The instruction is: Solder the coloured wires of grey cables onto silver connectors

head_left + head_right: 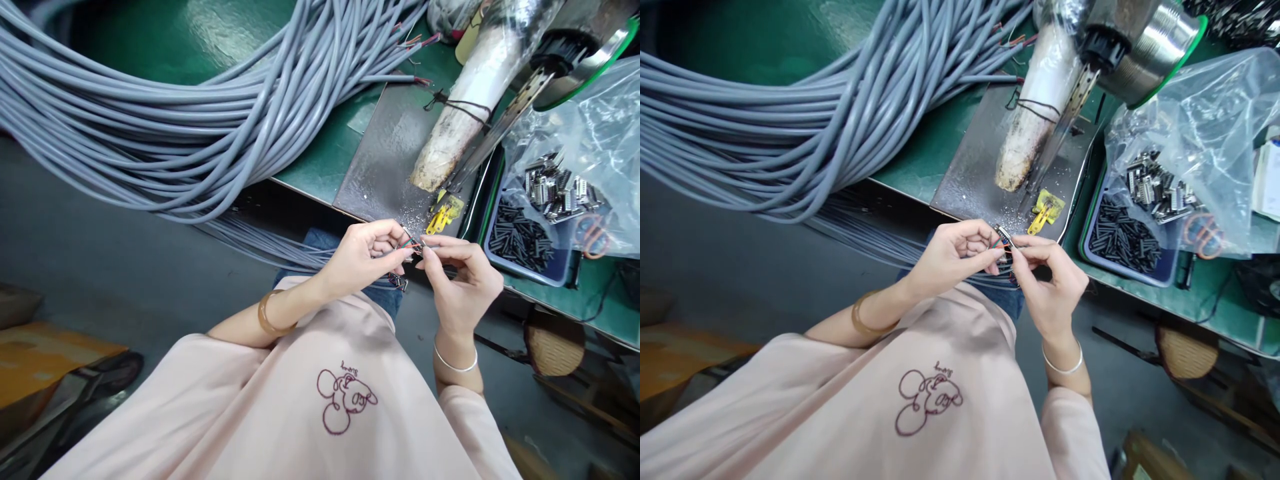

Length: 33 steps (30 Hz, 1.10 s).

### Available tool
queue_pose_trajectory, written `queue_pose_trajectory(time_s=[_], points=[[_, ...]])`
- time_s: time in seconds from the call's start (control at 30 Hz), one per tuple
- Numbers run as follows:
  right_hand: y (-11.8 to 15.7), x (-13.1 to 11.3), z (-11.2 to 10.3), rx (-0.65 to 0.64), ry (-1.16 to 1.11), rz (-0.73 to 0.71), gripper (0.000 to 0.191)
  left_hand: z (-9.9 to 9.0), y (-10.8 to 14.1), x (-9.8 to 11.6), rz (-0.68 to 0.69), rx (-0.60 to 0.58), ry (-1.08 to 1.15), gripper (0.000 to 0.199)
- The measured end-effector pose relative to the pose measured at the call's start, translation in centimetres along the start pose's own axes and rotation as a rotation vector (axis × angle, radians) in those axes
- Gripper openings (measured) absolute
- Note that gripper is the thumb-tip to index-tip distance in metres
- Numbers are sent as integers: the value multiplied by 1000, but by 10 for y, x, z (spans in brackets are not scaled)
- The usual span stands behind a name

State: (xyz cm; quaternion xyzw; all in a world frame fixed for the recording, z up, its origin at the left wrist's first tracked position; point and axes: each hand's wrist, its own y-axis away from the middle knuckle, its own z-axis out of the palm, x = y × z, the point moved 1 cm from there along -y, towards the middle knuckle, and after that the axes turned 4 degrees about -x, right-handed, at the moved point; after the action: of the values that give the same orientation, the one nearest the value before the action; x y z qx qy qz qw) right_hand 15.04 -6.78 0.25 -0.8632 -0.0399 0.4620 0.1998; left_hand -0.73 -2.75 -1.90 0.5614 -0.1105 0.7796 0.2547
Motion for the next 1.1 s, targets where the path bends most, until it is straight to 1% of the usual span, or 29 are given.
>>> queue_pose_trajectory(time_s=[0.1, 0.23, 0.43, 0.5, 0.57, 0.6, 0.67, 0.7, 0.73, 0.77, 0.8, 0.83, 0.87, 0.93, 1.0, 1.03, 1.1], points=[[0, -1, 1, -26, -14, 0, 10, 0, 1, -1, 10, -16, -11, 17], [-2, -1, 1, -50, 27, -11, 11, 0, 1, -2, -7, -10, -24, 19], [1, 1, 1, -66, 103, -184, 15, -1, -1, 2, -12, 20, -50, 17], [2, 3, 0, -70, 92, -175, 14, -1, -1, 3, -15, 13, -44, 16], [2, 5, -2, 14, 42, -119, 8, -1, 0, 3, -13, 18, -42, 16], [0, 5, -4, 99, 18, -115, 5, -2, 0, 4, -8, 29, -44, 16], [-3, 5, -11, 356, -15, -206, 7, -2, 1, 4, 6, 51, -44, 16], [-5, 5, -14, 486, -12, -285, 9, -2, 2, 5, 15, 60, -43, 16], [-6, 4, -17, 592, -8, -347, 12, -3, 3, 7, 27, 66, -40, 16], [-7, 4, -18, 627, 10, -357, 16, -3, 3, 8, 37, 71, -36, 17], [-7, 4, -19, 615, 28, -348, 20, -3, 4, 10, 47, 73, -33, 17], [-6, 4, -18, 554, 42, -316, 22, -3, 5, 12, 55, 76, -28, 17], [-5, 5, -17, 462, 53, -277, 22, -2, 5, 14, 63, 80, -23, 17], [0, 6, -12, 275, 40, -213, 15, -2, 6, 17, 68, 81, -10, 16], [4, 8, -6, 123, -3, -139, 11, -1, 7, 18, 71, 73, 5, 15], [5, 9, -3, 81, -28, -102, 10, 0, 6, 17, 71, 70, 9, 16], [5, 10, 1, 60, -54, -50, 10, 1, 5, 14, 65, 66, 6, 18]])
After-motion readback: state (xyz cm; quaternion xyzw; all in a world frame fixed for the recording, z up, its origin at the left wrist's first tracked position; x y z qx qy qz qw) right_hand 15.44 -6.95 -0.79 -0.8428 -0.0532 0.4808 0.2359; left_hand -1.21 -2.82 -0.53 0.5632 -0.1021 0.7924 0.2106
